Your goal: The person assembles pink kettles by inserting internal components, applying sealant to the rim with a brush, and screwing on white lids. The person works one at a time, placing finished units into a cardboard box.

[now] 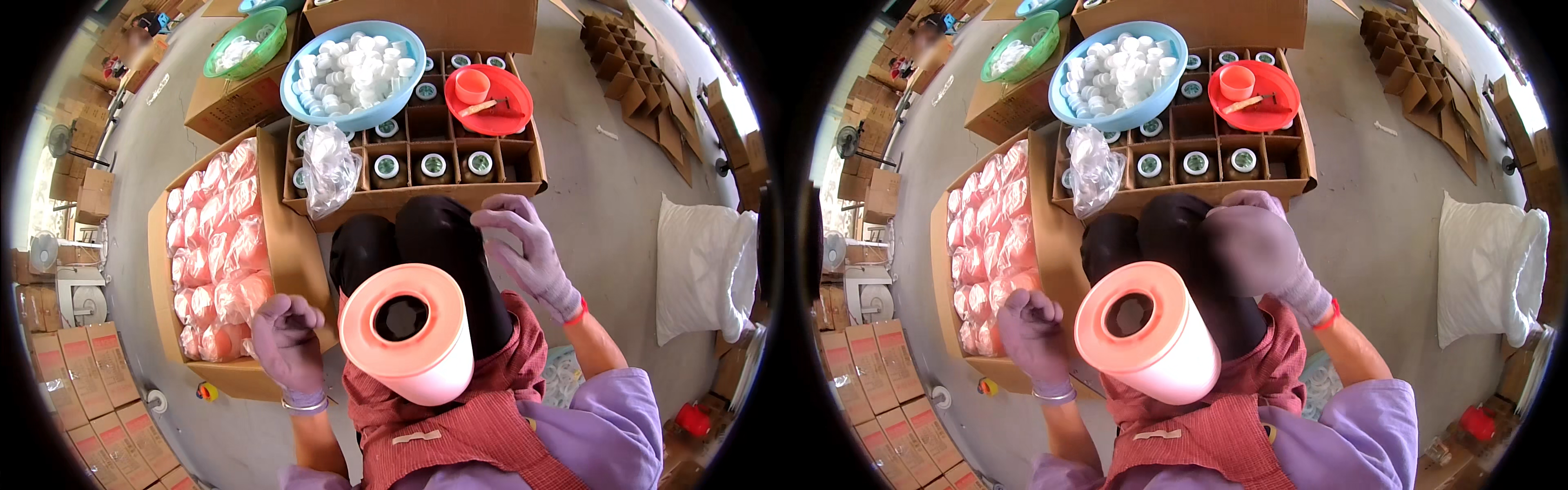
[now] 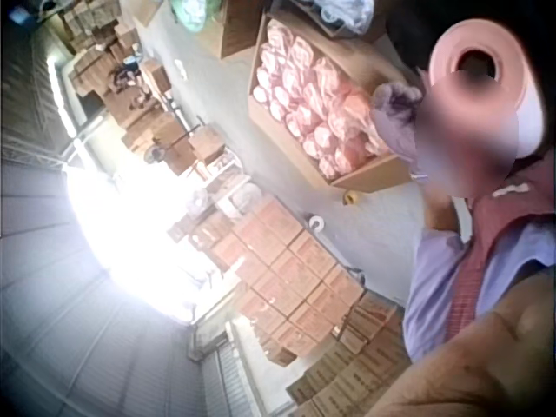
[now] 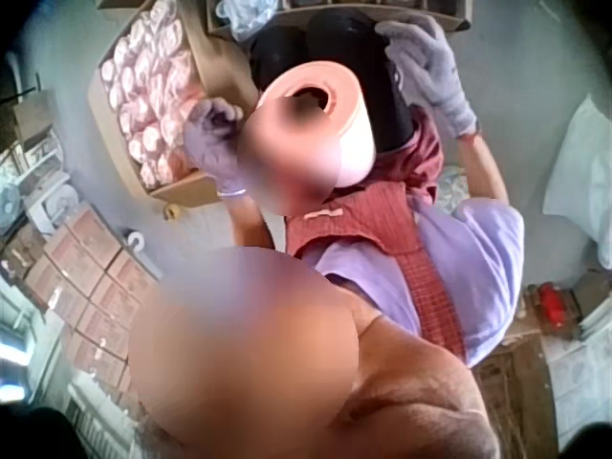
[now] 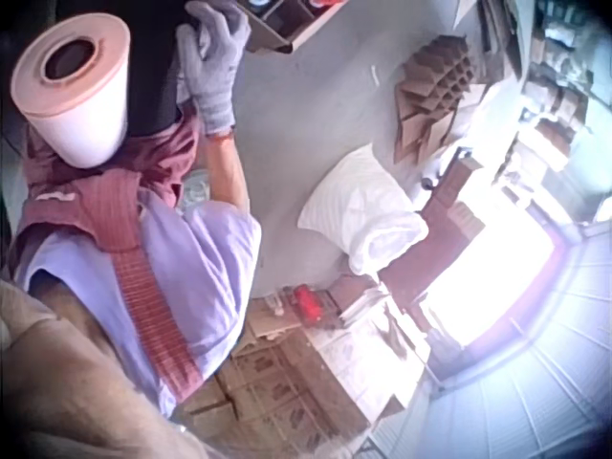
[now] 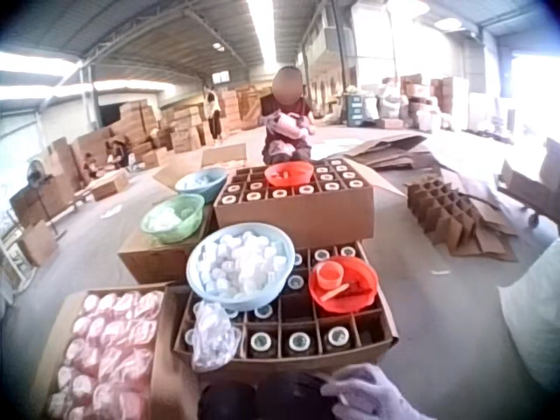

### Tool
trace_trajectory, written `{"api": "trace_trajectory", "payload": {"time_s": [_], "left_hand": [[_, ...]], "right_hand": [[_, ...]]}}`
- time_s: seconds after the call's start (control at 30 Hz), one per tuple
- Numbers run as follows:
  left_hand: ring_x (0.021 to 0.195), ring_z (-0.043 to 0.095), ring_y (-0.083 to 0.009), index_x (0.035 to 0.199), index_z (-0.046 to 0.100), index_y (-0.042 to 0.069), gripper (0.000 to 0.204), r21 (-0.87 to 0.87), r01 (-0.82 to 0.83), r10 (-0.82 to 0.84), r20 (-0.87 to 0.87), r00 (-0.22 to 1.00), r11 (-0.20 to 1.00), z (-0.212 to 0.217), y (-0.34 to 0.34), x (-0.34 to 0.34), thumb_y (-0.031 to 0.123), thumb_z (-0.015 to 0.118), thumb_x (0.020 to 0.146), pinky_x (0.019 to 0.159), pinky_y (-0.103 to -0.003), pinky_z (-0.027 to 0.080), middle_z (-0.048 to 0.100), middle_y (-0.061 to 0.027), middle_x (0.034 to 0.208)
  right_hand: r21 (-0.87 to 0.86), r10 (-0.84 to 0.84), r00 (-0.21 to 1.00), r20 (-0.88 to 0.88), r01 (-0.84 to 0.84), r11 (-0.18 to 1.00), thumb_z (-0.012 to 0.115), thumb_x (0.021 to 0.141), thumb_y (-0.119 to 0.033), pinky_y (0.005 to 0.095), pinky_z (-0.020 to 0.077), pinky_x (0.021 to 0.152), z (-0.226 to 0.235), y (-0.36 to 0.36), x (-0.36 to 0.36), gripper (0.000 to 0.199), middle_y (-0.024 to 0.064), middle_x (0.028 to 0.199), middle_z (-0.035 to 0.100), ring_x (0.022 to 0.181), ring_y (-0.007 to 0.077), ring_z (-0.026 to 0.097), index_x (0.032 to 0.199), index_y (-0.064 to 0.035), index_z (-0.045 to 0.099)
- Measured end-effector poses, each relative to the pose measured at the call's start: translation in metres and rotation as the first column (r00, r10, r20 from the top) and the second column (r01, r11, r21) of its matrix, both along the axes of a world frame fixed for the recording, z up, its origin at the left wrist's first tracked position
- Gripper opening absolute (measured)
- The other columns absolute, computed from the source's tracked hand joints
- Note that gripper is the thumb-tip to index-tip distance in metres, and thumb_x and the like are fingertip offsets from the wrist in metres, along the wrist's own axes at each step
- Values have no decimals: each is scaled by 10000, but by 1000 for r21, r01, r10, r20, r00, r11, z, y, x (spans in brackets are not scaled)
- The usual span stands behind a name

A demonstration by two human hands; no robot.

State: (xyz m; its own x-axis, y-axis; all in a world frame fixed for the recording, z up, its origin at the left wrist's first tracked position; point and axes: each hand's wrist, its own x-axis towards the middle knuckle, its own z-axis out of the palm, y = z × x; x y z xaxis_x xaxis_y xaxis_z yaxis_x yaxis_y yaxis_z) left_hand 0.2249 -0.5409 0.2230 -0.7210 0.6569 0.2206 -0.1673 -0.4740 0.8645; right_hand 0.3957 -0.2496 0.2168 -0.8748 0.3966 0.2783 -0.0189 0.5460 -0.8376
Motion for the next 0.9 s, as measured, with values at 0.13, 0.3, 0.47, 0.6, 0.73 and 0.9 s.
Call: {"api": "trace_trajectory", "payload": {"time_s": [0.13,0.3,0.47,0.6,0.73,0.9], "left_hand": [[1137,581,-280,1292,510,-93,665,-456,-56,-55,-227,972,888,23,41,34,482,458,962,1032,-359,421,597,-188,1219],[1175,551,-306,1295,588,76,646,-343,-131,146,19,989,930,11,-18,15,530,629,837,1024,-445,406,565,-181,1277],[1356,362,-390,1316,584,101,804,-475,12,-380,-688,618,880,38,44,-5,516,801,662,1108,-507,291,393,-198,1463],[1360,375,-365,1383,489,29,928,-526,51,-344,-477,808,849,43,70,-20,495,814,650,1116,-436,304,370,-216,1474],[1325,436,-264,1459,350,46,758,-151,99,-64,216,974,984,43,85,-22,605,444,956,1075,-424,396,402,-128,1471],[1288,468,-247,1426,353,9,604,-428,-192,104,-221,970,883,4,79,-21,288,588,945,1025,-355,446,438,-132,1427]], "right_hand": [[71,483,853,-198,-479,875,722,805,-409,470,391,991,39,-22,-16,459,120,1123,593,1072,301,561,1109,-73,650],[-225,39,998,41,-29,974,774,748,-214,412,438,985,13,6,16,524,160,1244,548,1138,317,542,1209,-38,598],[6,253,932,-258,-260,965,778,783,-310,435,445,925,42,-34,-30,472,190,1134,541,1063,358,538,1128,-33,612],[-150,88,983,-162,-112,982,763,798,-287,409,460,928,63,-34,-70,663,191,1161,529,1067,366,550,1322,-6,470],[294,350,860,-372,-248,923,809,725,-199,453,397,1048,58,-28,-109,717,201,1379,417,1222,375,488,1357,-77,494],[79,267,910,-317,-255,964,784,723,-58,407,494,926,45,-30,-127,731,172,1304,475,1139,367,543,1383,-109,472]]}}
